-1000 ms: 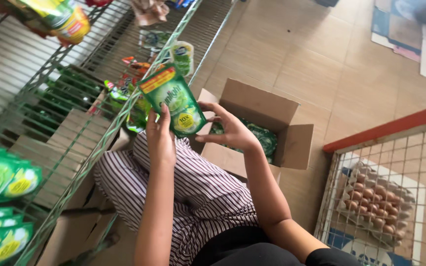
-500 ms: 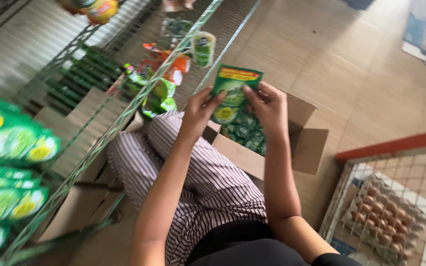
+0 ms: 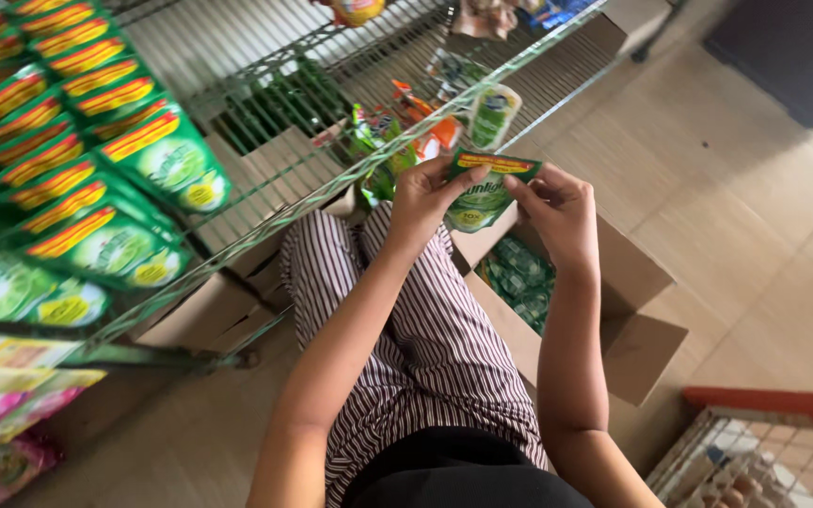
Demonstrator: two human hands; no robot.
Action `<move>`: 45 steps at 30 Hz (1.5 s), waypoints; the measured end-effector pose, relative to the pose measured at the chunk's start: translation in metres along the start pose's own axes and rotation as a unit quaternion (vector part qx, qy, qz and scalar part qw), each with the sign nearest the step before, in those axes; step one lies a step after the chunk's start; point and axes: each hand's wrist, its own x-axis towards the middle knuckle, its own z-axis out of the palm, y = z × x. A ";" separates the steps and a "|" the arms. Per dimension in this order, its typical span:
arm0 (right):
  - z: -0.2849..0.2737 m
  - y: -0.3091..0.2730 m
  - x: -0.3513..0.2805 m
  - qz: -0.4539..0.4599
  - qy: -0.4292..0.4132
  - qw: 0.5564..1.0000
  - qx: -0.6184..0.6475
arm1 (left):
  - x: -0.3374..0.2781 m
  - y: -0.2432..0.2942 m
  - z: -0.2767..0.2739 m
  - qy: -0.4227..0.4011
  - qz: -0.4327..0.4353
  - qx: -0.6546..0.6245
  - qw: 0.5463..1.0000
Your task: The person sits on the floor and repeatedly picks green Sunlight detergent sachets from a cardboard box, then places them upright on a wire shelf. The person handles the sachets one at a time and arranges them in neat rows on the shelf.
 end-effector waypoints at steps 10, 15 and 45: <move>0.072 -0.023 0.020 -0.041 -0.082 0.996 0.002 | -0.024 0.058 -0.056 0.064 0.082 0.070 0.992; 0.114 -0.030 0.030 0.002 -0.166 0.982 0.086 | -0.044 0.099 -0.088 0.110 0.085 0.091 0.986; 0.272 -0.013 0.057 -0.059 -0.418 0.904 0.063 | -0.099 0.227 -0.170 0.330 0.234 0.561 0.722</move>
